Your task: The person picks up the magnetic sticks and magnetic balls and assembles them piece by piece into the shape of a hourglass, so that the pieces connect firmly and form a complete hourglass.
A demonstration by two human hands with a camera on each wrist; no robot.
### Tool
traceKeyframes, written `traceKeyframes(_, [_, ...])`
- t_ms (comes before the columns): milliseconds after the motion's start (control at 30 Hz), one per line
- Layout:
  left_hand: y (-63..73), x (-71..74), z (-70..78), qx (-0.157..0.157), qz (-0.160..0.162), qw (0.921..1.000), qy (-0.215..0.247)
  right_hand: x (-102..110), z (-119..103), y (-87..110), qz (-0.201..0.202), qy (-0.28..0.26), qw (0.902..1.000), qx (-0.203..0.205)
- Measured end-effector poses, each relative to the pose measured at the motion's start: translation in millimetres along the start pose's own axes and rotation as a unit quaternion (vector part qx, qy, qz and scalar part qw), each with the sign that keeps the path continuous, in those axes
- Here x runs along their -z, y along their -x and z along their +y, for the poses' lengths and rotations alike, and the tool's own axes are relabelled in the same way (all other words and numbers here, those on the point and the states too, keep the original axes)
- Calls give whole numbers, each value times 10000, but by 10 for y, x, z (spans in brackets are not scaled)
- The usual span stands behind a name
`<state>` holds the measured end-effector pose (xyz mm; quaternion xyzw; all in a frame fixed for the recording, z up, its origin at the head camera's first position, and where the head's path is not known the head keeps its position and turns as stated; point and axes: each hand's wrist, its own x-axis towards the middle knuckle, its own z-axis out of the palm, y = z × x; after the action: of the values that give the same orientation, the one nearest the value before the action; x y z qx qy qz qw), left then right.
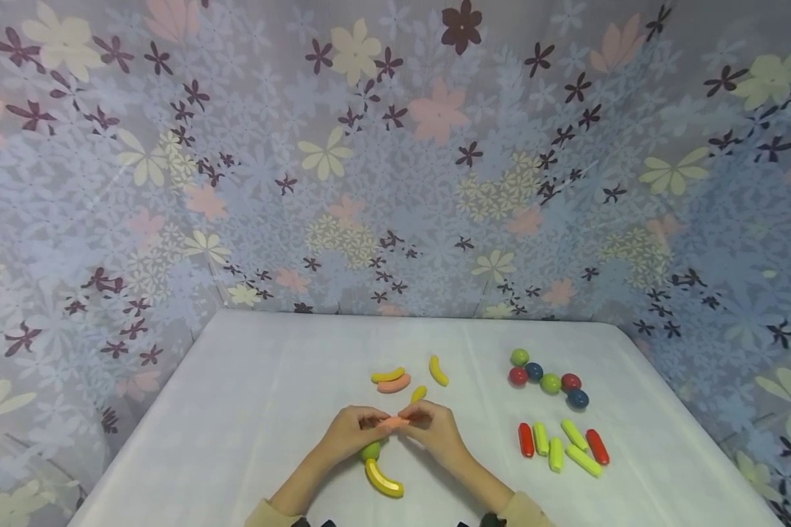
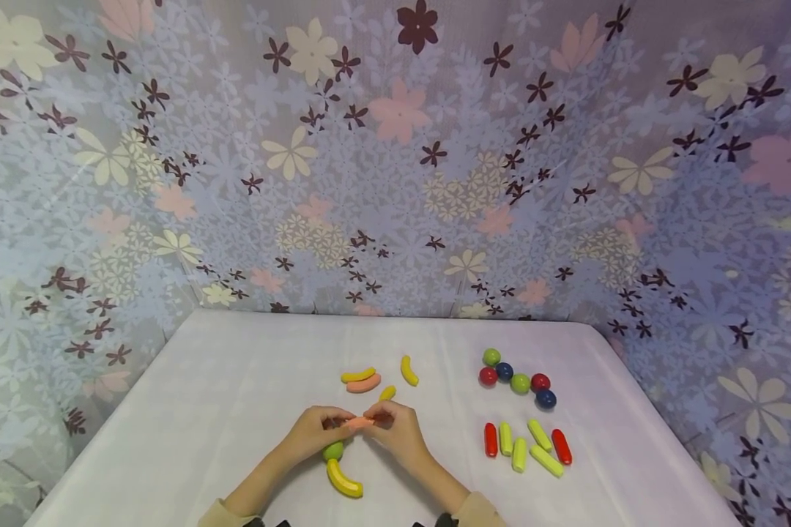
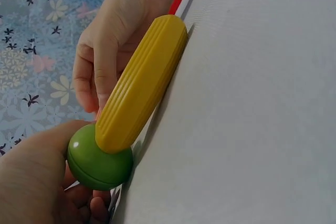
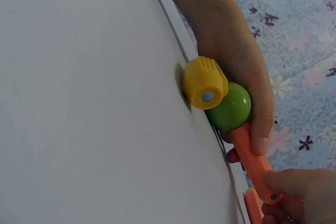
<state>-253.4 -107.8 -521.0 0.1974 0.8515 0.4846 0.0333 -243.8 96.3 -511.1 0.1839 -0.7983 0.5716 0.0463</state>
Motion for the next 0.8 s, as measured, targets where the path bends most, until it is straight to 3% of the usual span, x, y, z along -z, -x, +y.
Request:
traceKeyframes(133, [3, 18, 2, -95, 10, 10000, -14, 55, -190, 3, 122, 28, 9998, -126])
traceKeyframes(233, [19, 23, -12, -259, 185, 9994, -117, 98, -136, -34, 739, 87, 9970, -227])
traceKeyframes(333, [30, 24, -23, -286, 334, 9988, -237, 172, 61, -103, 1438, 260, 9892, -100])
traceKeyframes(567, [13, 29, -9, 322, 294, 9990, -24, 537, 359, -262, 2646, 930, 9594, -288])
traceKeyframes(800, [10, 19, -23, 464, 316, 9983, 130, 960, 500, -349, 3567, 1323, 9236, -476])
